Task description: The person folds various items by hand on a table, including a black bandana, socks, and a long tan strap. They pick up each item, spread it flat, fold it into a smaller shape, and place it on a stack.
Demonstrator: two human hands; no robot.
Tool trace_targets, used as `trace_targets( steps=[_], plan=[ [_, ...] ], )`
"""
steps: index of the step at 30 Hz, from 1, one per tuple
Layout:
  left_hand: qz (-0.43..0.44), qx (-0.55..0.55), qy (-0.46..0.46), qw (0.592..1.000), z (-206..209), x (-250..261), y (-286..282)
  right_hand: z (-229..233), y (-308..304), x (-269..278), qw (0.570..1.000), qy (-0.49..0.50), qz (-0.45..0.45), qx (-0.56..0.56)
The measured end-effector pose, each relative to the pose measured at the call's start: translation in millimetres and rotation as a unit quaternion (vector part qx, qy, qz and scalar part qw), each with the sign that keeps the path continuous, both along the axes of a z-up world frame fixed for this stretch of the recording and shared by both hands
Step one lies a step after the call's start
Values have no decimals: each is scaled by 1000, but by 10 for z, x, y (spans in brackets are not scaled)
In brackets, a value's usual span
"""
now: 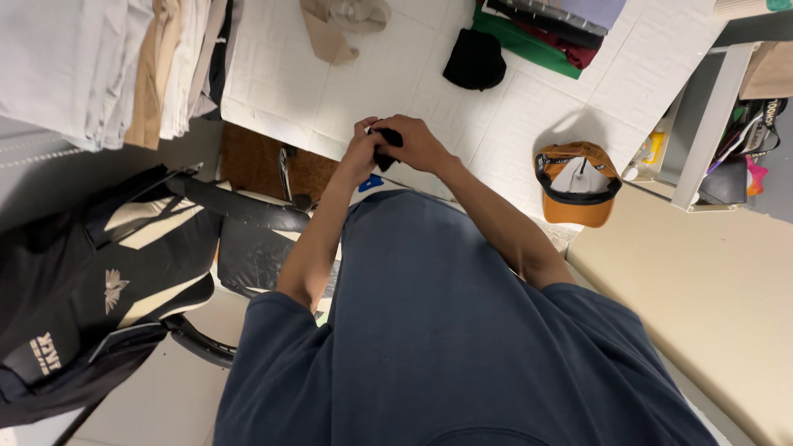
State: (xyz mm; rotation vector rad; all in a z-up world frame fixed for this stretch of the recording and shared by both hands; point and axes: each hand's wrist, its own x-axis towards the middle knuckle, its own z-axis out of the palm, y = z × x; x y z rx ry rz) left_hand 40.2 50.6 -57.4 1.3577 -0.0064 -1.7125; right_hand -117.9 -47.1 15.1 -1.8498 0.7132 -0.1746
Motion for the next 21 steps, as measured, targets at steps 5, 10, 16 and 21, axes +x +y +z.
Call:
trace_targets(
  steps=[5, 10, 16, 21],
  plan=[
    [5, -46, -232, 972, -448, 483, -282, -71, -127, 45, 993, -43, -103, 39],
    [-152, -43, -521, 839, -327, 1459, -439, -312, -305, -156, 984, -1, -152, 87],
    [-354, 32, -665, 657, -550, 2064, -179, -419, -300, -548, 960, 92, -237, 116],
    [-403, 163, -612, 661, -317, 2038, -85, -401, -321, -574, 924, 171, -294, 176]
  ],
)
